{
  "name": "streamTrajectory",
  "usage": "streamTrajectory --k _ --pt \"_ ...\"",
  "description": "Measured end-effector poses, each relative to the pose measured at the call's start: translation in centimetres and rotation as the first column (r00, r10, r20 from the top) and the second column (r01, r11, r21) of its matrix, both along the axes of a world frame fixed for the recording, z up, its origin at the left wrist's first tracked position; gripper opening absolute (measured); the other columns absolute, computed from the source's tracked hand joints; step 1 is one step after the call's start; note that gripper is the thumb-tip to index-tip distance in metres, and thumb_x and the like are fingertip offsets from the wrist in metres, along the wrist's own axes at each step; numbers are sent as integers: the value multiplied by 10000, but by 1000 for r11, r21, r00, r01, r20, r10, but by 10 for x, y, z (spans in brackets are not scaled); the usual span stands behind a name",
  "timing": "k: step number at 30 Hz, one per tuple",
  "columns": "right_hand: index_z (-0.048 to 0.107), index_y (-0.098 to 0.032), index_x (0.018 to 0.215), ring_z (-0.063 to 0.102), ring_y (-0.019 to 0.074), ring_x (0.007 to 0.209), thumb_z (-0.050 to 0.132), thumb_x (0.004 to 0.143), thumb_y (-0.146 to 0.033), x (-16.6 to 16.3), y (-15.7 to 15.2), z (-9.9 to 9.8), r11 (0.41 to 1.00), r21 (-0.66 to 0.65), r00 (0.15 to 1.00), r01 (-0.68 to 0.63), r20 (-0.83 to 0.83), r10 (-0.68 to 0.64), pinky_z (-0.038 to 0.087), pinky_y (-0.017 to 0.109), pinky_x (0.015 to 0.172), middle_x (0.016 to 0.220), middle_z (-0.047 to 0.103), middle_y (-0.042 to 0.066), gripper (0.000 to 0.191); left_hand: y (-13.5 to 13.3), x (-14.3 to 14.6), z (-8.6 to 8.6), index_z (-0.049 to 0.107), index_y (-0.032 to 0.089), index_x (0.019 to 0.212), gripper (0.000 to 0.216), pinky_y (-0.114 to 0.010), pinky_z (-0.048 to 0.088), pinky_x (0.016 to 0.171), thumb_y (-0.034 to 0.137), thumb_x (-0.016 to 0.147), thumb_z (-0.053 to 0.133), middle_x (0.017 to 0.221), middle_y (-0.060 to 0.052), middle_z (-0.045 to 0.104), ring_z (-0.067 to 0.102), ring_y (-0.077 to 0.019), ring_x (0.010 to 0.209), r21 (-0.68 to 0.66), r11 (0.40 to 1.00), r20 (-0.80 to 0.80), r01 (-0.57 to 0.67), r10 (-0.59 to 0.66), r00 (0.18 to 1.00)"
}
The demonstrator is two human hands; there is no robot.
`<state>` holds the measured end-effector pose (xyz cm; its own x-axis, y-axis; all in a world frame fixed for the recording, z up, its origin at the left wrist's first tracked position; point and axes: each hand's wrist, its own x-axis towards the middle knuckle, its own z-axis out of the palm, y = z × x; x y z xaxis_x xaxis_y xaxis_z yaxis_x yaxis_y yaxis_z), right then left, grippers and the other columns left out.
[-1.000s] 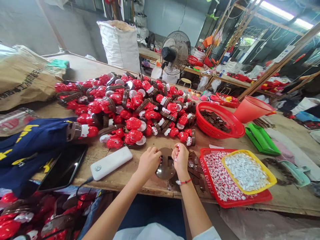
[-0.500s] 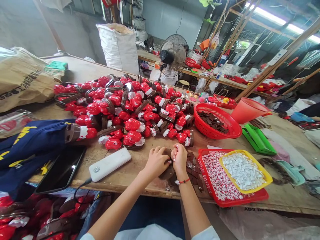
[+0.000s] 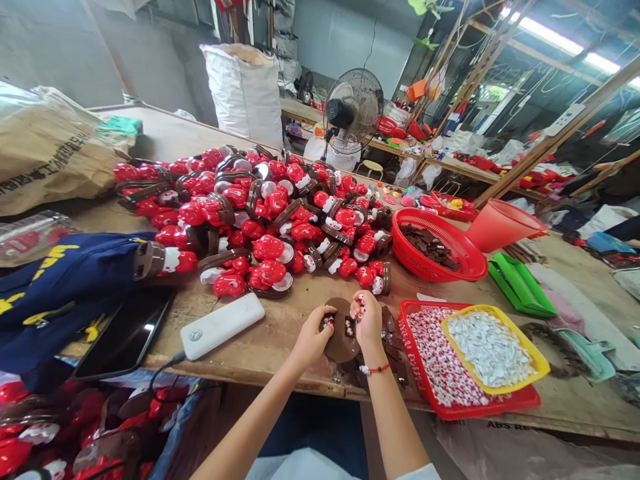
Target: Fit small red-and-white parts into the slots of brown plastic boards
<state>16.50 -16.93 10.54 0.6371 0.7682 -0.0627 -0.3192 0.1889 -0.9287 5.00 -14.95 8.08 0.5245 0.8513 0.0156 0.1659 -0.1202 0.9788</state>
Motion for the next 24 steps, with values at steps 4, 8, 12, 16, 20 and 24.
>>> streamTrajectory --k 4,8,12,16,20,24 --pt "432 -157 542 244 21 342 470 614 -289 2 -3 2 999 6 998 -42 -39 43 209 145 349 384 262 -99 156 -3 1 -3 521 175 910 354 -322 302 952 93 605 360 1055 -66 546 457 -164 1039 -20 999 40 -41 42 998" --pt "405 -162 529 222 21 335 482 610 -306 1 -5 4 998 11 996 -62 -65 63 194 148 340 386 246 -100 181 -6 2 -5 523 177 908 374 -314 309 945 81 585 360 1042 -61 548 461 -162 1029 -41 997 67 -71 74 995" --pt "380 -169 529 275 35 353 478 617 -315 -3 -7 6 994 15 993 -104 -62 105 238 157 362 395 256 -92 197 -7 2 -5 523 180 900 371 -311 305 947 96 578 361 1044 -59 547 458 -165 1036 -78 992 82 -94 101 992" --pt "333 -184 551 261 48 365 396 664 -359 7 -14 11 997 -35 991 -71 107 74 253 171 380 419 228 -89 218 -8 1 -5 515 186 920 368 -330 274 969 135 587 368 1101 -59 528 421 -183 1099 -126 989 86 -81 93 992" --pt "314 -199 588 231 69 376 271 710 -380 57 -39 14 945 -261 836 199 548 -24 218 192 379 448 229 -80 222 -5 -3 -3 502 194 963 386 -338 290 951 182 597 379 1148 -50 503 421 -194 1096 -199 980 91 -26 45 995" --pt "342 -189 532 298 86 472 354 683 -351 121 -79 8 864 -336 687 374 727 -14 264 215 473 492 340 -44 222 2 -11 -1 509 205 959 407 -312 336 891 176 578 368 1061 -23 543 460 -185 1022 -264 964 106 -46 76 991"
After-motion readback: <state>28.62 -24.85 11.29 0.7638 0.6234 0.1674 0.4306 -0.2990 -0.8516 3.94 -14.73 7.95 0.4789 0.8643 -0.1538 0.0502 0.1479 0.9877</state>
